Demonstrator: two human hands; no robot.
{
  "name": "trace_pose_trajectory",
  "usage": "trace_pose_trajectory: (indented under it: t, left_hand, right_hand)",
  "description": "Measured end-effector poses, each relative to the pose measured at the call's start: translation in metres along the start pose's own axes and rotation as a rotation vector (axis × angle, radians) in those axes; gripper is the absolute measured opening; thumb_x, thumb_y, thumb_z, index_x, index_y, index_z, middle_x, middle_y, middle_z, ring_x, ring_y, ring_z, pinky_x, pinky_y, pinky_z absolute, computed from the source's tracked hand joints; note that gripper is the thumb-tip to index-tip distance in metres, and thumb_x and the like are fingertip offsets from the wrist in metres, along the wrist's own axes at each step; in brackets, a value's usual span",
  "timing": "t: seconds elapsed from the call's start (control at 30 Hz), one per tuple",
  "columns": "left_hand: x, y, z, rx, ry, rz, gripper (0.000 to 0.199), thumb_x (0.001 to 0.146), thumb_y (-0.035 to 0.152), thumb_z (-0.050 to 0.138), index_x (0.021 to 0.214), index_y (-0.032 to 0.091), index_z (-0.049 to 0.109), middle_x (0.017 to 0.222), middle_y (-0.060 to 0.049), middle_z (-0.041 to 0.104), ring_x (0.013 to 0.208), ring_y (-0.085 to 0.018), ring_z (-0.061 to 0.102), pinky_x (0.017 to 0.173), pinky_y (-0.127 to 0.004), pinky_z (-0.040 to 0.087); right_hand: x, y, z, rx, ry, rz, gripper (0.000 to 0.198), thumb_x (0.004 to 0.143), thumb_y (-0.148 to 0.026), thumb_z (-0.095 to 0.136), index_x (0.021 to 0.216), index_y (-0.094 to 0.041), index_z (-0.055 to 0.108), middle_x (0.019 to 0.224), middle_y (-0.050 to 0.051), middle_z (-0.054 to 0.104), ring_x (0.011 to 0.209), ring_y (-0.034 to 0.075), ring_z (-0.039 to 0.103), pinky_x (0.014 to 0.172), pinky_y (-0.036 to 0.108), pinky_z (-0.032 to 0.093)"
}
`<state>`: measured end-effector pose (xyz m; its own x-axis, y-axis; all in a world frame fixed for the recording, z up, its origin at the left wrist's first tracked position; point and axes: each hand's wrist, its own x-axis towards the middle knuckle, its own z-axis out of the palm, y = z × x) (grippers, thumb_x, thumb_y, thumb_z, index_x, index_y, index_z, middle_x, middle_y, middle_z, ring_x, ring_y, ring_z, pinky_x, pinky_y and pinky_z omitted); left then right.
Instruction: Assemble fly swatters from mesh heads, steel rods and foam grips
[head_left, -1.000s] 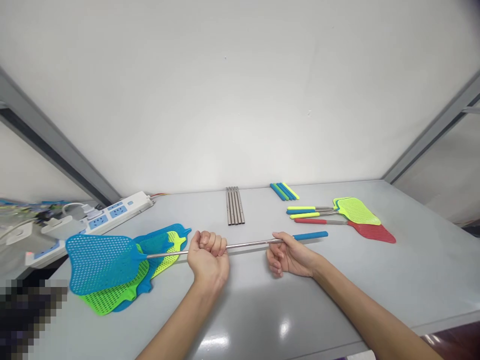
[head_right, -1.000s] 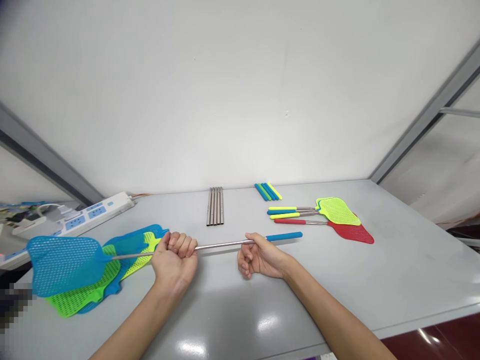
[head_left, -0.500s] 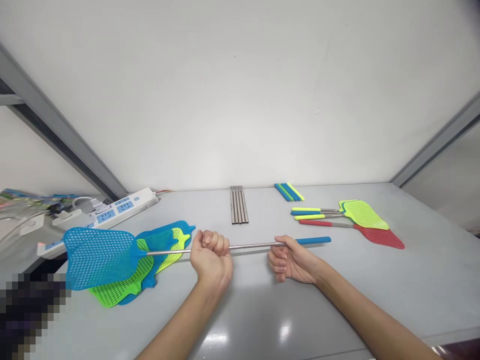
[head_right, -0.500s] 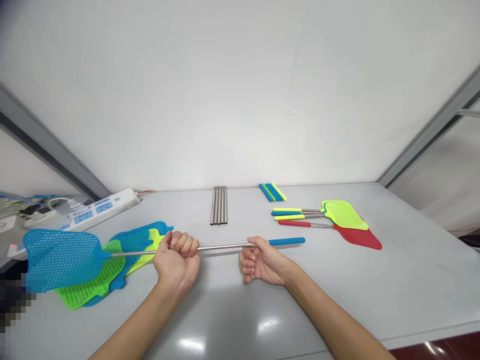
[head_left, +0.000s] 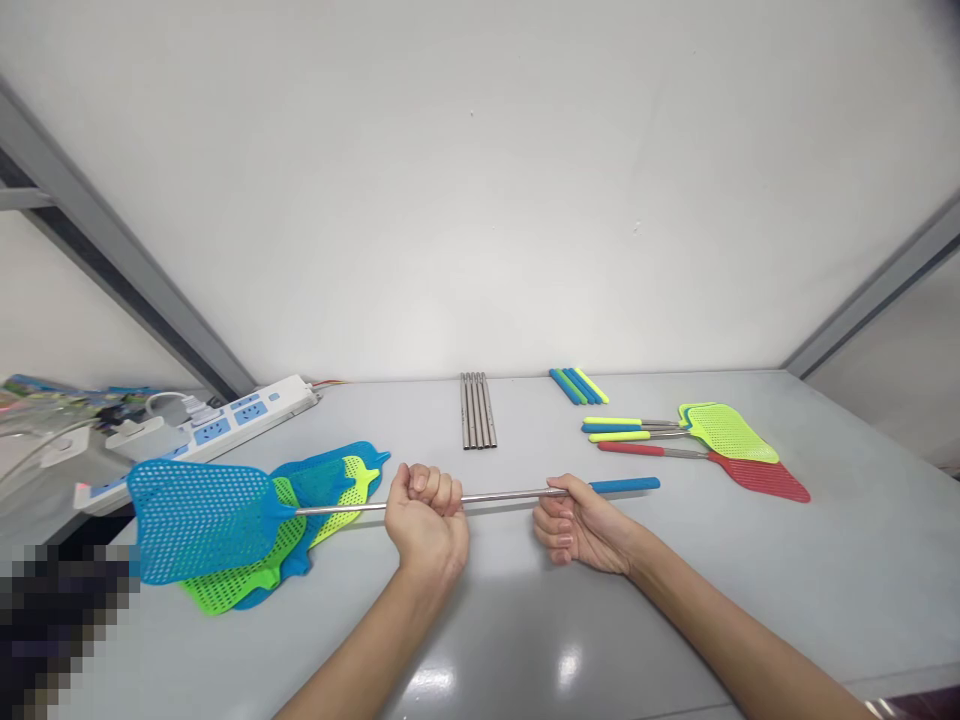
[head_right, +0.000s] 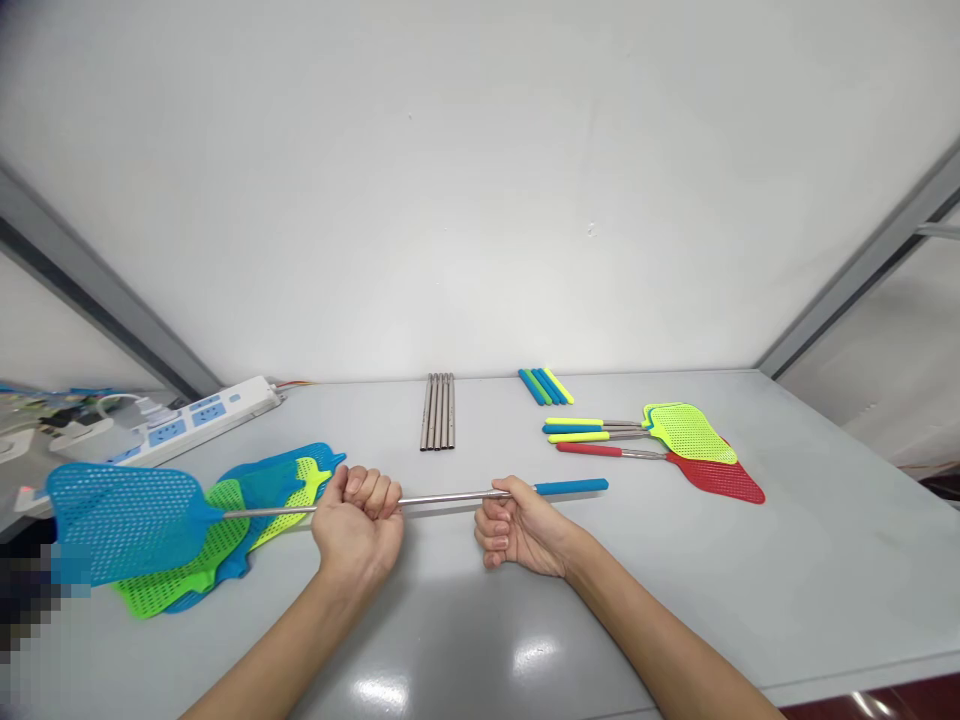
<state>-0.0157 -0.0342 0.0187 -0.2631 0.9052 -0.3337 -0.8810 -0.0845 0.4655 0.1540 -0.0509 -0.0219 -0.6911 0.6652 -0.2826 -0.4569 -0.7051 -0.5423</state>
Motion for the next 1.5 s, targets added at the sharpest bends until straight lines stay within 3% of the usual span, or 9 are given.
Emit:
trace_pose_trajectory:
  t: [1.5]
  left_hand:
    - [-0.007, -0.015, -0.008, 0.005, -0.073, -0.050, 0.034, 0.081, 0.024, 0.038, 0.049, 0.017, 0.027, 0.040, 0.008, 0.017, 0.031, -0.005, 0.016, 0.033, -0.021, 0.015]
  right_hand:
    - [0.004, 0.009, 0.008, -0.041, 0.015, -0.009, 0.037, 0.078, -0.039, 0.034, 0.048, -0.018, 0.029, 0.046, -0.004, 0.028, 0.043, 0.008, 0.026, 0.048, 0.025, 0.030]
